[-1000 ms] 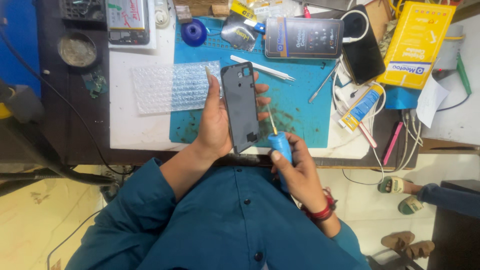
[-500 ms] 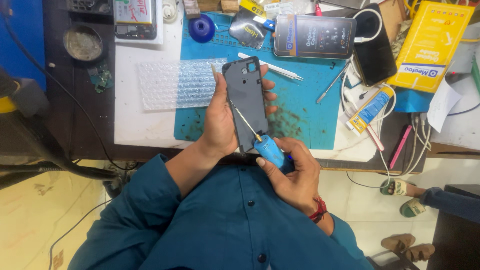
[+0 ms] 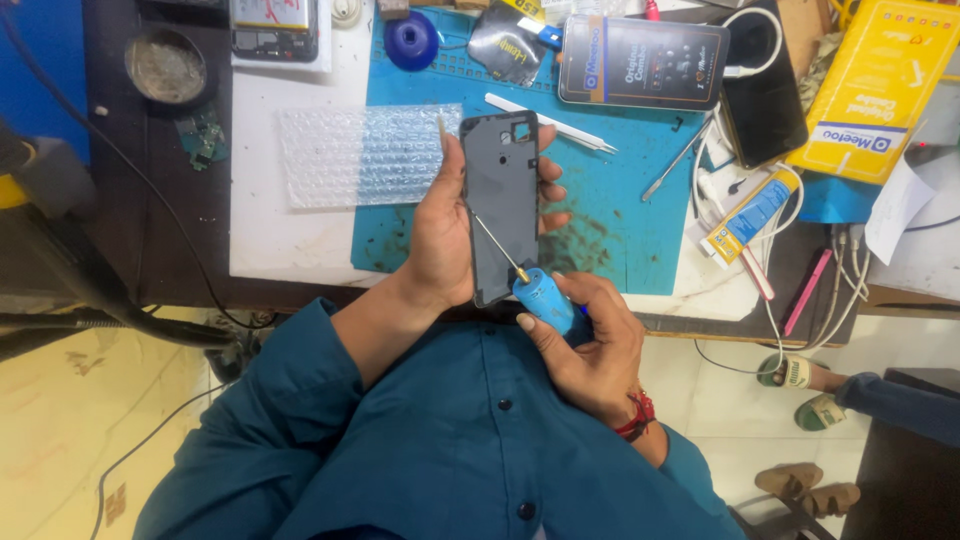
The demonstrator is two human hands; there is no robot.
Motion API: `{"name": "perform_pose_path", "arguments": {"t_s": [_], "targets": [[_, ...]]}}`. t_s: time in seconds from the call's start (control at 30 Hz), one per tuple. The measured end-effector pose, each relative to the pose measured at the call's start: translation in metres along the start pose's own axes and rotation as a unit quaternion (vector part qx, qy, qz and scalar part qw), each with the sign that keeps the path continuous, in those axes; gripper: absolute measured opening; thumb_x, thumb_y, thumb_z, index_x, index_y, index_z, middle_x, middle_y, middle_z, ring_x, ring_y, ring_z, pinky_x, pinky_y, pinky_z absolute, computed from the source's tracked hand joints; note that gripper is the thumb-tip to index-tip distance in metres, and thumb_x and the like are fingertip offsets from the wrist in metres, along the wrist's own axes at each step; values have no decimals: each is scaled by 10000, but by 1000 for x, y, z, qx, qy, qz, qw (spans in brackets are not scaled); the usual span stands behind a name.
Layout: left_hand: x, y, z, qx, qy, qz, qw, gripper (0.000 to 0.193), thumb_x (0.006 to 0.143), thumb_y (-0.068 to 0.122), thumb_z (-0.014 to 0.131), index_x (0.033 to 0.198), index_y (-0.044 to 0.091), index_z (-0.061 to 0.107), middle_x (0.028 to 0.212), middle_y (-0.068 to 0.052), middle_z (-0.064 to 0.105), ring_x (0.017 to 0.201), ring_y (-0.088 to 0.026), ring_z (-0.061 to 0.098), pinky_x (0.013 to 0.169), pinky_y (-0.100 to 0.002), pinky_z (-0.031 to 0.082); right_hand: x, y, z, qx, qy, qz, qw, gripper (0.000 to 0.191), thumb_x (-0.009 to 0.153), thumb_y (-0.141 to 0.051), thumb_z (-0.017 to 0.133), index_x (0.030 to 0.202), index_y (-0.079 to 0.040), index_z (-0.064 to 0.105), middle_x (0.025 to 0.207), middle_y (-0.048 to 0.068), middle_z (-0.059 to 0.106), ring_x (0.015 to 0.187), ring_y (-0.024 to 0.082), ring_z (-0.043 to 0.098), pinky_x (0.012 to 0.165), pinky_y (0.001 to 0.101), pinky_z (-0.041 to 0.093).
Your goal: The person uses a red-handled screwdriver to remove screws from the back of a disassembled smartphone. The person then places the phone down and picks up a new battery, peeling off the protective film before setting it aside.
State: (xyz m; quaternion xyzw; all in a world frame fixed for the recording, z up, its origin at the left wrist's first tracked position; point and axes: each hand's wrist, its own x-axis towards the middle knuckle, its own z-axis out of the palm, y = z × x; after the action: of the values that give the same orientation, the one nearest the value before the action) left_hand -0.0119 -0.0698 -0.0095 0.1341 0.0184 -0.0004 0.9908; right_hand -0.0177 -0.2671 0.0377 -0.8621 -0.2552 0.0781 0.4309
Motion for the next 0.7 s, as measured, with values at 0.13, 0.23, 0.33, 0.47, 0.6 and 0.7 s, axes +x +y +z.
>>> {"name": "perform_pose_path", "arguments": {"t_s": [0.13, 0.23, 0.33, 0.47, 0.6, 0.7], "targets": [[-1, 0, 1, -24, -8, -16, 1000, 832, 1112, 636, 267, 1609, -21, 380, 1302, -120, 594, 1251, -234, 579, 1134, -479, 499, 0, 3, -2, -9, 1, -31, 999, 460, 804, -170, 899, 1164, -1, 667, 1141, 160, 720, 1015, 277, 729, 882, 340, 573], [-2, 3, 0, -27, -18, -40, 999, 831, 1106, 636, 270, 1609, -17, 374, 1308, -122, 593, 1267, -243, 579, 1148, -494, 497, 1, 6, -4, -19, -3, -45, 999, 463, 804, -170, 900, 1169, -4, 667, 1146, 162, 718, 1018, 282, 733, 868, 339, 578], [-2, 6, -1, -38, -36, -67, 996, 831, 1115, 632, 270, 1624, -16, 380, 1299, -124, 592, 1275, -244, 575, 1167, -500, 488, 1, 8, -8, -29, -8, -51, 998, 457, 800, -176, 904, 1158, -15, 670, 1141, 159, 719, 994, 278, 740, 831, 336, 585], [-2, 9, -3, -36, -61, -84, 994, 811, 1129, 610, 273, 1616, -28, 388, 1302, -140, 597, 1277, -263, 578, 1181, -517, 480, 0, 10, -12, -46, -15, -50, 998, 454, 784, -190, 909, 1139, -25, 680, 1124, 159, 721, 950, 277, 747, 785, 340, 587], [-2, 12, -3, -48, -68, -101, 991, 819, 1126, 606, 272, 1603, -50, 385, 1321, -153, 601, 1339, -303, 579, 1196, -529, 479, 1, 12, -15, -59, -24, -63, 996, 438, 780, -199, 912, 1116, -31, 688, 1111, 161, 722, 928, 284, 749, 771, 347, 589], [-2, 14, -3, -48, -69, -107, 991, 826, 1128, 605, 276, 1615, -55, 380, 1277, -153, 601, 1302, -290, 574, 1161, -502, 471, 2, 13, -16, -65, -30, -80, 994, 442, 769, -206, 914, 1104, -32, 684, 1109, 165, 719, 920, 294, 746, 758, 352, 588]]}}
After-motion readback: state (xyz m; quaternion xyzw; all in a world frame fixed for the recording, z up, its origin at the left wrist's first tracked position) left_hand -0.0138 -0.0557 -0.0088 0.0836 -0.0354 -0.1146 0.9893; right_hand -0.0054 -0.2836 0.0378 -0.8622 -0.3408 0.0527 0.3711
